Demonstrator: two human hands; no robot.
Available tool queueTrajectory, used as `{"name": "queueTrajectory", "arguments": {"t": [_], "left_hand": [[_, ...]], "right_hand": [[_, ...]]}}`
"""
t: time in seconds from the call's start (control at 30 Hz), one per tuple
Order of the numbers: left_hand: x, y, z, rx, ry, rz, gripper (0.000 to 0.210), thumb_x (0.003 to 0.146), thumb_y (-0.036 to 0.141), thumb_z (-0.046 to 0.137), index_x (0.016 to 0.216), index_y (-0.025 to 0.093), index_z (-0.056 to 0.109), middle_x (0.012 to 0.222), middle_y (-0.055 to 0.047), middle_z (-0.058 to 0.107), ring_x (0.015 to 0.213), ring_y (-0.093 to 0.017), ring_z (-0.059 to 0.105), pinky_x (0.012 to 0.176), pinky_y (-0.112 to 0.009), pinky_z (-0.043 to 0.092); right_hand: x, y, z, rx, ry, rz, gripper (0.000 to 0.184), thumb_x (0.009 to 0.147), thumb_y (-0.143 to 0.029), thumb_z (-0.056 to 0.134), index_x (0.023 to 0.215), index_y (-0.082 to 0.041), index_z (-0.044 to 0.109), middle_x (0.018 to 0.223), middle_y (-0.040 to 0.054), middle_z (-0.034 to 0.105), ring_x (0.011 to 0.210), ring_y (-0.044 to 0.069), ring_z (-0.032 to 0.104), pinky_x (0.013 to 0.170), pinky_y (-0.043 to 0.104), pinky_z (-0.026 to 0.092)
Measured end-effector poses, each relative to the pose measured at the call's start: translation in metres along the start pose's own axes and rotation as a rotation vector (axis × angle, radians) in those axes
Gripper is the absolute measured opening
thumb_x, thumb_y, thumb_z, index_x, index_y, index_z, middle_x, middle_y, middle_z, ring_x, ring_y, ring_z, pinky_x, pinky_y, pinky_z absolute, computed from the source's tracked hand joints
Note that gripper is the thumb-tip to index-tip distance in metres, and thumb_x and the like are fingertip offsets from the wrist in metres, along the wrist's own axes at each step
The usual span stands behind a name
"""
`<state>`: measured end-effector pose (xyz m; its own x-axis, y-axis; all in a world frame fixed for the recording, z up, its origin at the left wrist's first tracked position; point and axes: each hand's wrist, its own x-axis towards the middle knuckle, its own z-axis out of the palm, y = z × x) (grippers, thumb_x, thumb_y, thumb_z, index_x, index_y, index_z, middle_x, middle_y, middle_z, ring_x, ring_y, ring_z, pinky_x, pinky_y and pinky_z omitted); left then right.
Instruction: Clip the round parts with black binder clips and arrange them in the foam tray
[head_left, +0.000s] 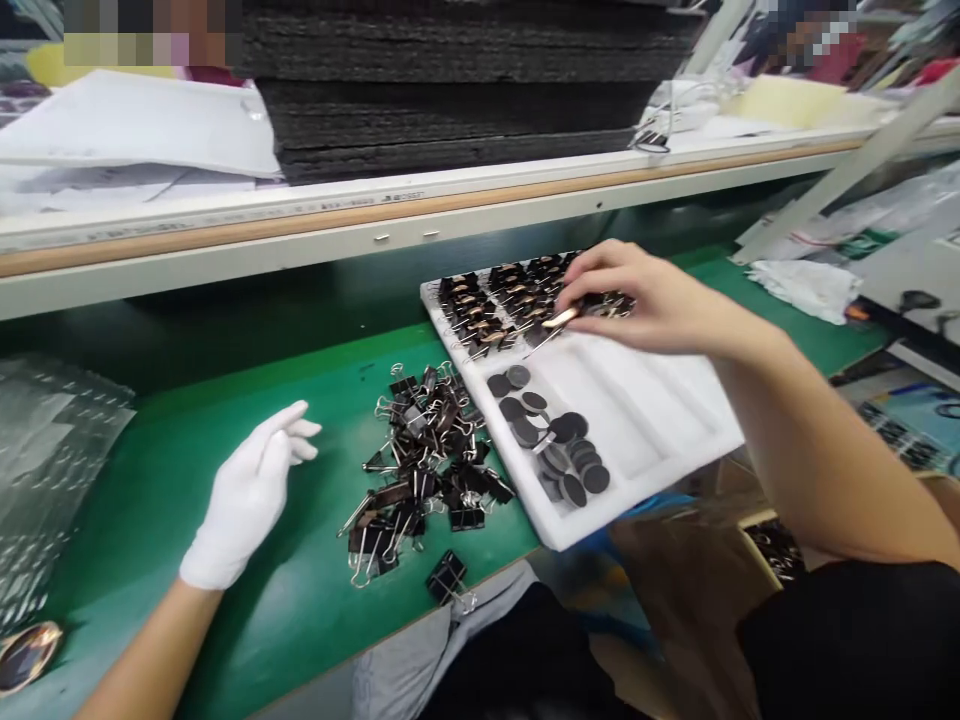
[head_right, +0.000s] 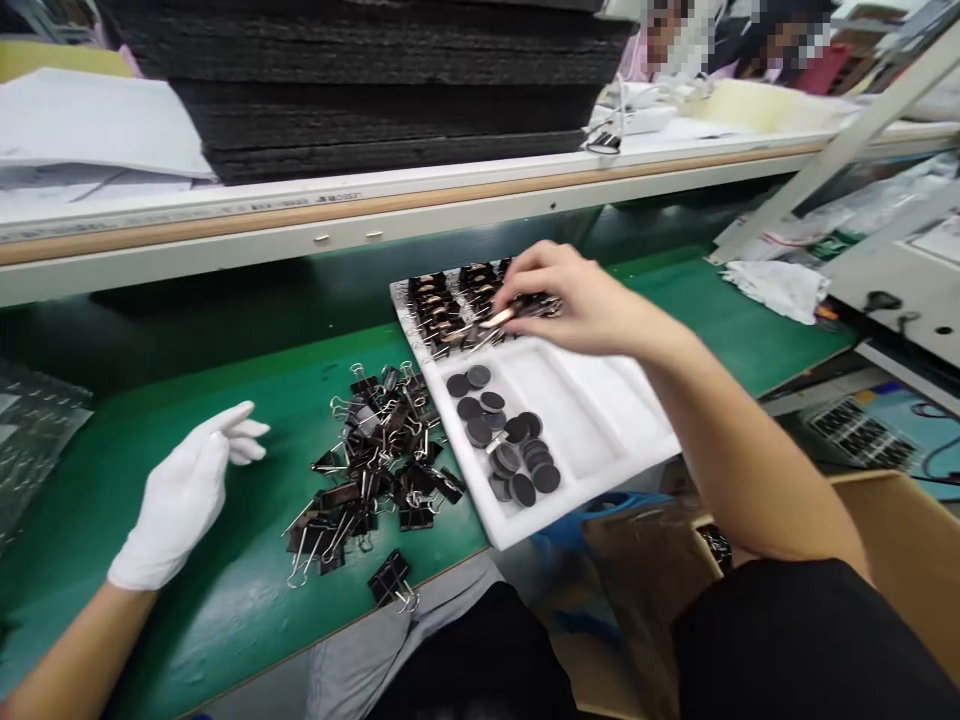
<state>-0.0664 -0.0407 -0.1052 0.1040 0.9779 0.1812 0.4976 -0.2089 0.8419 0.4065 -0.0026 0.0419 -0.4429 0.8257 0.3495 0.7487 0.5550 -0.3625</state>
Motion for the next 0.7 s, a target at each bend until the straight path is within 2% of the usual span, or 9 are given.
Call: {"name": "queueTrajectory", "arguments": {"t": [0.07,0.13,0.2,0.27,0.37,0.5,0.6,0.7], "left_hand": [[0.005,0.001,0.004,-0.013,0.018,-0.049,0.054,0.103,0.054,0.044,0.140,0.018,0.060,0.116,-0.009,0.071,0.087,-0.022,0.067,0.087,-0.041,0.057],[0.009,0.004,0.009,0.000,0.027,-0.097,0.055,0.102,0.057,0.044,0.137,0.018,0.061,0.113,-0.009,0.072,0.087,-0.023,0.067,0.088,-0.044,0.057],[0.013,0.006,0.013,0.023,0.028,-0.142,0.055,0.100,0.060,0.045,0.133,0.020,0.063,0.108,-0.008,0.073,0.087,-0.024,0.068,0.089,-0.046,0.058],[0.015,0.008,0.015,0.032,0.033,-0.172,0.055,0.099,0.062,0.045,0.130,0.021,0.064,0.107,-0.008,0.074,0.087,-0.025,0.068,0.090,-0.048,0.058],[0.016,0.005,0.016,0.025,0.039,-0.192,0.054,0.099,0.063,0.045,0.131,0.023,0.064,0.110,-0.008,0.073,0.089,-0.026,0.068,0.091,-0.049,0.057],[0.015,-0.002,0.015,-0.002,0.034,-0.193,0.055,0.099,0.063,0.045,0.134,0.023,0.063,0.110,-0.008,0.072,0.091,-0.026,0.067,0.094,-0.050,0.055],[0.015,-0.005,0.014,0.010,0.020,-0.189,0.056,0.100,0.063,0.045,0.134,0.023,0.063,0.111,-0.008,0.072,0.093,-0.026,0.067,0.097,-0.050,0.054],[0.014,-0.005,0.014,0.036,0.011,-0.186,0.055,0.100,0.063,0.044,0.133,0.023,0.063,0.112,-0.008,0.072,0.094,-0.026,0.068,0.098,-0.051,0.054]], "right_hand": [[-0.021,0.059,-0.029,-0.139,-0.017,0.112,0.031,0.089,-0.046,0.070,0.099,-0.019,0.082,0.107,0.0138,0.069,0.105,0.026,0.062,0.098,0.045,0.044],[-0.045,0.110,-0.048,-0.211,-0.096,0.322,0.032,0.092,-0.043,0.067,0.100,-0.015,0.081,0.103,0.0152,0.071,0.093,0.020,0.062,0.087,0.041,0.043],[-0.068,0.149,-0.057,-0.145,-0.134,0.517,0.025,0.091,-0.036,0.069,0.100,-0.014,0.078,0.100,0.0149,0.073,0.082,0.015,0.060,0.078,0.037,0.042],[-0.088,0.174,-0.056,-0.073,-0.142,0.609,0.016,0.087,-0.029,0.074,0.094,-0.014,0.076,0.097,0.0143,0.074,0.078,0.014,0.059,0.073,0.034,0.040],[-0.106,0.196,-0.044,-0.044,-0.118,0.623,0.010,0.083,-0.022,0.077,0.090,-0.015,0.076,0.097,0.0143,0.073,0.081,0.015,0.059,0.071,0.032,0.040],[-0.115,0.214,-0.029,-0.054,-0.062,0.634,0.016,0.082,-0.020,0.078,0.097,-0.013,0.078,0.104,0.0170,0.068,0.082,0.015,0.059,0.072,0.031,0.041],[-0.116,0.225,-0.026,-0.060,-0.063,0.625,0.020,0.081,-0.019,0.079,0.100,-0.014,0.079,0.105,0.0163,0.066,0.078,0.014,0.057,0.074,0.032,0.042],[-0.116,0.231,-0.027,-0.082,-0.056,0.604,0.019,0.076,-0.013,0.082,0.094,-0.017,0.080,0.101,0.0135,0.066,0.081,0.016,0.059,0.080,0.034,0.041]]}}
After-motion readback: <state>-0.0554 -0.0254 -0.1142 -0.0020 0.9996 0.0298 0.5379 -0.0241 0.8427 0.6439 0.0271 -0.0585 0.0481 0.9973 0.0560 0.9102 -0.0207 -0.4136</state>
